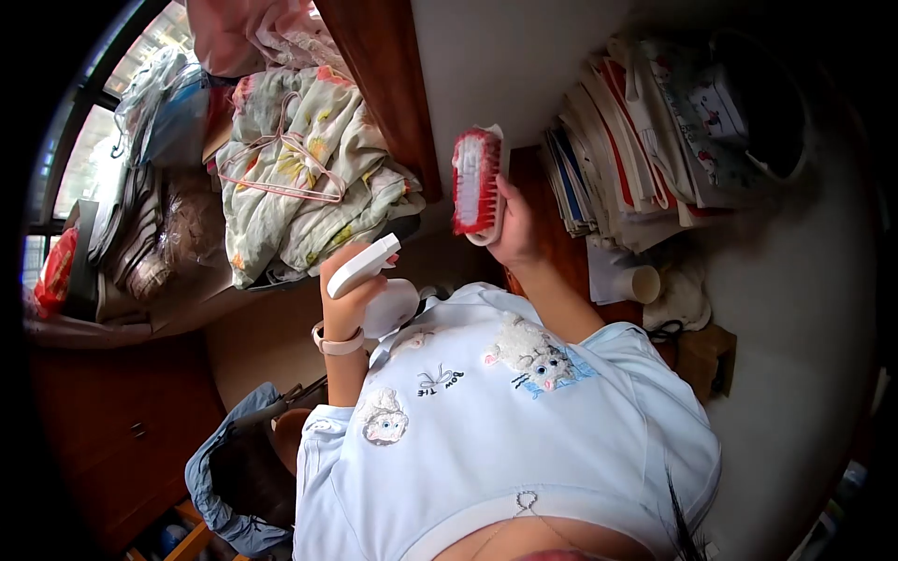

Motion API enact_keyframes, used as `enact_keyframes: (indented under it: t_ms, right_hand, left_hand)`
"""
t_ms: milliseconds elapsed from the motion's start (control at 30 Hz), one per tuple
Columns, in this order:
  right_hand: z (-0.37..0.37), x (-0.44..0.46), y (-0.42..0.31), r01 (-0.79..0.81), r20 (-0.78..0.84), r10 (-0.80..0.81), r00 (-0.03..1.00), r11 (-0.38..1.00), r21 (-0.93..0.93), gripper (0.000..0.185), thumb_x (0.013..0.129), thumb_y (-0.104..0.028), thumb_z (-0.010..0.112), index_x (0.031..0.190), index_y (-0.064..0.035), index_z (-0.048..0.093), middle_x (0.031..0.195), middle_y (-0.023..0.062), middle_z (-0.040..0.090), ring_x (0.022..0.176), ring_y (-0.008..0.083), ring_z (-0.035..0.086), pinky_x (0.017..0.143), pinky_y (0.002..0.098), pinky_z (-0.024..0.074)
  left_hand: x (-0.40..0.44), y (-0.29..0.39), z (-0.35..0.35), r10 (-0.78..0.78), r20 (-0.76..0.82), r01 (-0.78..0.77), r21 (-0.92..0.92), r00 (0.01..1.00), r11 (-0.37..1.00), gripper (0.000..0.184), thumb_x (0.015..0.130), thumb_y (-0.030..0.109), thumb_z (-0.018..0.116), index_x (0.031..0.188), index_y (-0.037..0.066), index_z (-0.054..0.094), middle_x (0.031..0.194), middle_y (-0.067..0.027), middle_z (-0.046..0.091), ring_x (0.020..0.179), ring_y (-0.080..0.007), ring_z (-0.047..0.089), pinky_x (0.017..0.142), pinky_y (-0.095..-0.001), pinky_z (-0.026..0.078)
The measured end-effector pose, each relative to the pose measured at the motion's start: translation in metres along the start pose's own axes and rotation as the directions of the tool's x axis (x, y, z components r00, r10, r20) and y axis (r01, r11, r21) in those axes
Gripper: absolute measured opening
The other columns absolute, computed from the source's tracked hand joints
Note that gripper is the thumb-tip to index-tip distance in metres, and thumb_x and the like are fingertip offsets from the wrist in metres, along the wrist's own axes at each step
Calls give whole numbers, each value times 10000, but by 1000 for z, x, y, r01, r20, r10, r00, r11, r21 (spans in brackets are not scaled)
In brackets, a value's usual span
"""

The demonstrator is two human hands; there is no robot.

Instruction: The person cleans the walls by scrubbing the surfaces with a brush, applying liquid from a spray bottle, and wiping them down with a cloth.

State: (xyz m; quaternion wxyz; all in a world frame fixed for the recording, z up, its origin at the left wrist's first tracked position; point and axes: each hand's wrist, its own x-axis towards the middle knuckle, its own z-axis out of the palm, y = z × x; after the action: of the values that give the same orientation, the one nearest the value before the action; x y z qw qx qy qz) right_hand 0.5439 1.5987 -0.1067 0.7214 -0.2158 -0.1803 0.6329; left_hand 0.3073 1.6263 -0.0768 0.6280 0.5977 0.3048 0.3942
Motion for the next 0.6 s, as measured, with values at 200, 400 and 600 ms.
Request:
enact_keyframes:
  t_ms: [200, 400, 600]
  right_hand:
    - [-12, 89, -21, 553, 463, -690, 556, -108, -826, 520, 816, -269, 584, 1278, -83, 432, 1101, 158, 461, 960, 304, 469, 860, 381, 384]
    - [-46, 134, -6, 333, 730, -565, 384, -653, -680, 633, 731, -171, 675, 1305, -197, 410, 1102, 232, 448, 933, 360, 468, 773, 407, 425]
    - [-19, 133, 0, 315, 683, -652, 330, -606, -731, 605, 694, -153, 672, 1257, -211, 457, 1013, 215, 506, 802, 383, 523, 675, 443, 443]
  left_hand:
    - [-21, -14, 0, -38, -131, 20, -134, 991, 991, 384, 631, -42, 548, 1014, -67, 551, 883, -179, 627, 646, -163, 567, 565, -251, 442]
    - [-25, -18, -4, -70, -134, 30, -277, 989, 960, 351, 576, -33, 551, 923, -74, 584, 831, -139, 633, 639, -101, 549, 552, -203, 422]
    - [-34, -11, -16, -43, -183, -5, -254, 982, 967, 312, 574, -9, 557, 881, -54, 583, 810, -117, 631, 647, -117, 555, 564, -212, 429]
